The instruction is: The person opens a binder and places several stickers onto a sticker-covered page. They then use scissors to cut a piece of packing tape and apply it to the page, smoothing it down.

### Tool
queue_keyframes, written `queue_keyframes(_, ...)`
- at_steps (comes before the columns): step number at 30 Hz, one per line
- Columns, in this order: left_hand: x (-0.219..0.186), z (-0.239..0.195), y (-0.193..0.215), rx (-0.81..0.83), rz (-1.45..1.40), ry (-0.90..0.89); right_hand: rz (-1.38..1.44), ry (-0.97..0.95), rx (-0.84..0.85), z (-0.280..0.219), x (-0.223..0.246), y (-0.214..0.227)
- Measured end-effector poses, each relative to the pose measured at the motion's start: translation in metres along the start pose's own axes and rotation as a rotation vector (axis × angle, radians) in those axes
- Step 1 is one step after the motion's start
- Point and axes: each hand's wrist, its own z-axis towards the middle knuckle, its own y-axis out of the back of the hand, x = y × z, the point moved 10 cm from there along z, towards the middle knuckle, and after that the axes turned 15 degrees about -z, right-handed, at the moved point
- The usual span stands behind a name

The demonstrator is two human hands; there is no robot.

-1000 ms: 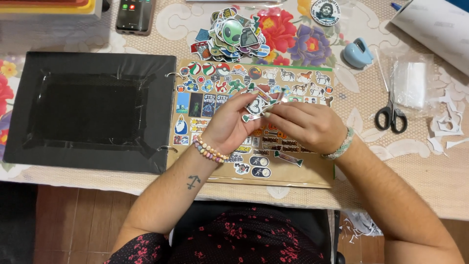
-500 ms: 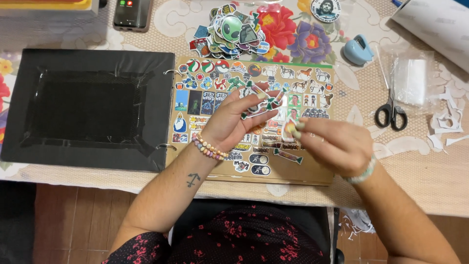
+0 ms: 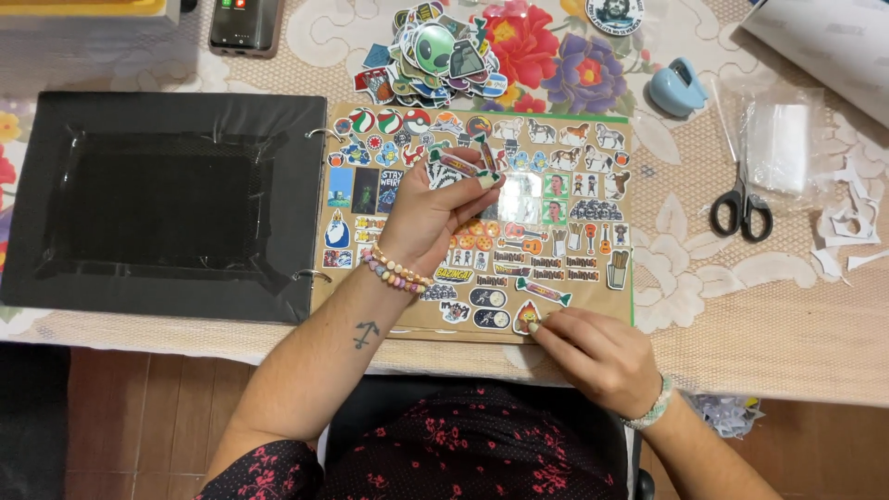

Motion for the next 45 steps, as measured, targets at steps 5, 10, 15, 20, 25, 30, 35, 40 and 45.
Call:
queue_keyframes(5,0.001,-0.003,-0.004,-0.031,-0.025,0.031,-0.003,0.001,0.072,-0.004,-0.002,-0.008)
queue_keyframes(10,0.004,-0.004,-0.004,-0.010,0.010,0.049,-0.034,0.020,0.138,-0.007,-0.001,-0.016)
queue_keyframes(15,0.005,-0.005,-0.004,-0.009,0.035,0.058,-0.048,-0.016,0.119,-0.002,-0.008,-0.007)
queue_keyframes(20,0.009,0.002,0.002,0.028,0.007,0.028,-0.126,-0.147,0.093,0.009,-0.034,-0.005)
queue_keyframes(25,0.010,0.007,0.004,0.092,-0.020,-0.013,-0.115,-0.093,0.123,0.015,-0.048,-0.018)
queue_keyframes(30,0.012,0.004,0.000,0.126,-0.013,-0.014,-0.124,0.041,0.129,0.020,-0.051,-0.022)
queue_keyframes(35,0.008,-0.004,-0.007,0.146,0.058,-0.027,-0.077,0.124,0.086,0.027,-0.056,-0.019)
queue_keyframes(40,0.015,-0.011,-0.015,0.200,0.201,0.000,0.056,-0.148,0.047,0.039,-0.114,-0.020)
queue_keyframes(45,0.022,-0.012,-0.032,0.341,0.360,0.070,0.526,-0.650,0.339,0.092,-0.142,-0.051)
